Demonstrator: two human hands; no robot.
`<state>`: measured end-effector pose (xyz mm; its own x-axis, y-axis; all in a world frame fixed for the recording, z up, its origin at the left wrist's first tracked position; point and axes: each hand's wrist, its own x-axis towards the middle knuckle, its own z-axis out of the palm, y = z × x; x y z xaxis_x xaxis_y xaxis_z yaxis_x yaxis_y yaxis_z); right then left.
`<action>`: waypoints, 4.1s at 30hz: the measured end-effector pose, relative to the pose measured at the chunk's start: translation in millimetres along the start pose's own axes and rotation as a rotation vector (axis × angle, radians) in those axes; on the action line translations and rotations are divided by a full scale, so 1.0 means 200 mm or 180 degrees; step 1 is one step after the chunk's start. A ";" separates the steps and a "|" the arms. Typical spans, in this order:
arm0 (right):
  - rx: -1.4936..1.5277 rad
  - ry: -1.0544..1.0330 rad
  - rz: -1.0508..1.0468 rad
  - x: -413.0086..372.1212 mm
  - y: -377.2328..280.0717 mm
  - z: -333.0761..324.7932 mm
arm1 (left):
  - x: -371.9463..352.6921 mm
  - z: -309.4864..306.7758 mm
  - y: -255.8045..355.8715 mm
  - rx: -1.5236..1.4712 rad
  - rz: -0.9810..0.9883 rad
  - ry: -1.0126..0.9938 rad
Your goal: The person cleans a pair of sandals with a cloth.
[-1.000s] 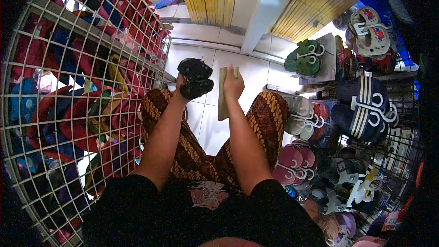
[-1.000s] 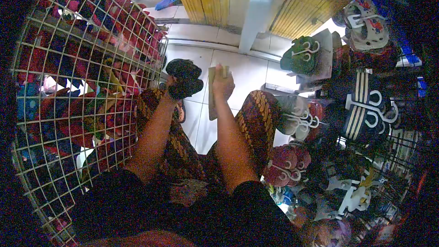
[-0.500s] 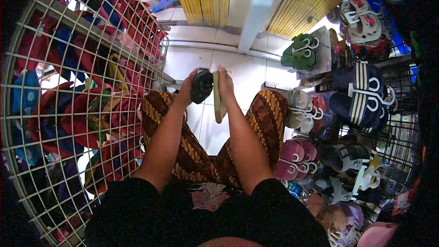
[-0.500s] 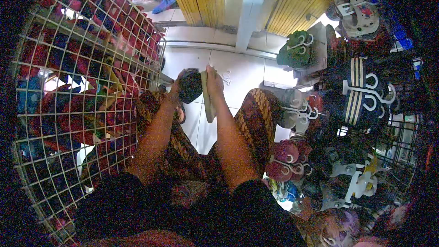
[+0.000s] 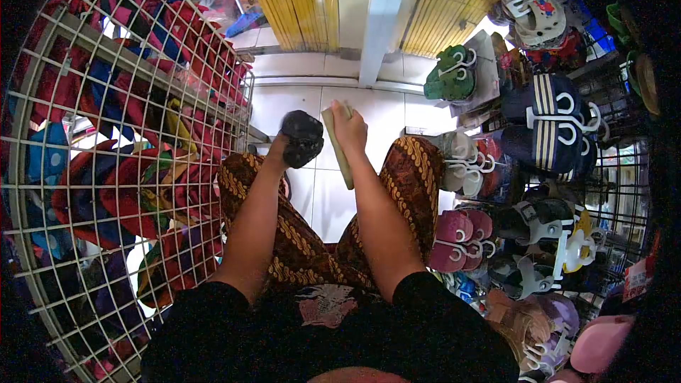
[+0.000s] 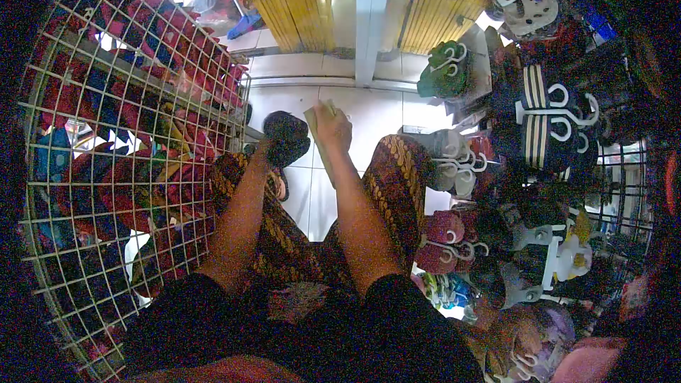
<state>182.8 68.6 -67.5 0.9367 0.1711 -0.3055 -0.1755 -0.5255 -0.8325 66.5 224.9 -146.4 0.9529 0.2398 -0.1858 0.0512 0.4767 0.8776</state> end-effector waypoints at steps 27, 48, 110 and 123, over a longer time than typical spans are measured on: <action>-0.0711 -0.1510 -0.1001 0.01 -0.01 -0.11 | -0.05 0.14 0.17 0.4100 -0.0248 0.0949; -0.1056 -0.0596 -0.0854 -0.01 0.03 -0.03 | -0.07 0.18 0.12 0.4228 -0.0059 0.0282; -0.1588 -0.0354 -0.0403 -0.05 0.01 0.10 | 0.06 0.16 0.04 -0.0397 0.0360 0.0975; -0.0499 -0.0019 -0.0095 -0.05 0.07 0.16 | 0.08 0.13 0.04 -0.0353 -0.0045 0.1216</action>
<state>161.2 85.8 -90.9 0.9389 0.1932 -0.2849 -0.0978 -0.6437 -0.7590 90.6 210.8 -131.5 0.7714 0.5199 -0.3670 0.0111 0.5656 0.8246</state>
